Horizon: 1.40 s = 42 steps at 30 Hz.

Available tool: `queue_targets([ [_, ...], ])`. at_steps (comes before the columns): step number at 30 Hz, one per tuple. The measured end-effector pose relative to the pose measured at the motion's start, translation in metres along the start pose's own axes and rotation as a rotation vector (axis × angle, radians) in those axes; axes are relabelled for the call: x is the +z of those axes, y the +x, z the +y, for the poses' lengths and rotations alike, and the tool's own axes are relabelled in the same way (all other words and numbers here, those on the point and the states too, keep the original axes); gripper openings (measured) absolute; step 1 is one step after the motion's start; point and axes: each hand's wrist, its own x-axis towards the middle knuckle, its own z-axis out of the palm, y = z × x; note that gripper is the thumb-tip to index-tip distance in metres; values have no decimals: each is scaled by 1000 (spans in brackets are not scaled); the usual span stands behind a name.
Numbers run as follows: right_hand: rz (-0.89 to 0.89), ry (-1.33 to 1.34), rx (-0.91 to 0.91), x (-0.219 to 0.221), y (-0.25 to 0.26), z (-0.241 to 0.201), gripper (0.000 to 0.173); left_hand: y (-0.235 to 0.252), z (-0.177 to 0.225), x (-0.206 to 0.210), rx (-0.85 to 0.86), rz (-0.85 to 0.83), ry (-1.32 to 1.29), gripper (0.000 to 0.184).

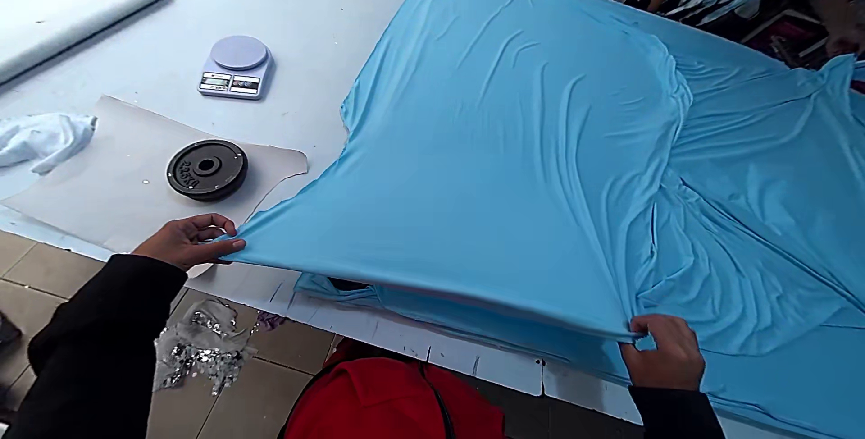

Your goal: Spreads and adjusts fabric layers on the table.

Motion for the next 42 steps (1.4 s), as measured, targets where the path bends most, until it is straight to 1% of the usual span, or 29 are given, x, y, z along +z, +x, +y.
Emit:
queue_targets([
  [1,-12,-7,5,0,-11,-2,18,-2,-5,-2,-2,-3,16,19],
  [3,-95,-7,25,9,-34,-2,16,1,-21,-3,-53,-7,59,17],
  [6,-194,-49,78,29,-54,-1,24,9,-44,4,-163,19,146,16],
  [8,-192,-105,103,36,-58,-1,25,13,-54,9,-205,37,189,20],
  [11,-165,-147,62,39,-58,1,25,18,-63,15,-208,54,223,22],
  [14,-166,-99,15,39,-64,4,21,23,-71,16,-206,81,259,24],
  [17,-184,-32,18,45,-76,6,21,26,-79,17,-185,91,311,25],
  [19,-206,-17,31,49,-83,9,22,26,-78,19,-173,61,360,28],
  [21,-169,-20,73,52,-86,11,19,26,-77,23,-171,37,387,29],
  [23,-84,-3,128,44,-82,8,16,23,-76,27,-168,32,357,28],
  [26,46,9,154,9,-64,-7,17,14,-71,25,-123,42,248,24],
  [28,70,-6,152,-14,-61,-11,15,4,-68,21,-80,45,170,23],
  [29,53,-16,151,-19,-64,-8,14,1,-68,21,-75,44,147,22],
  [31,-12,-27,149,-13,-77,5,14,0,-73,24,-91,27,158,22],
  [35,-124,-64,152,27,-103,28,13,10,-94,38,-102,-46,350,23],
  [39,-185,-129,191,47,-108,27,11,11,-97,50,-93,-74,494,26],
  [42,-258,-181,219,44,-104,18,17,7,-85,53,-110,-102,632,32],
])
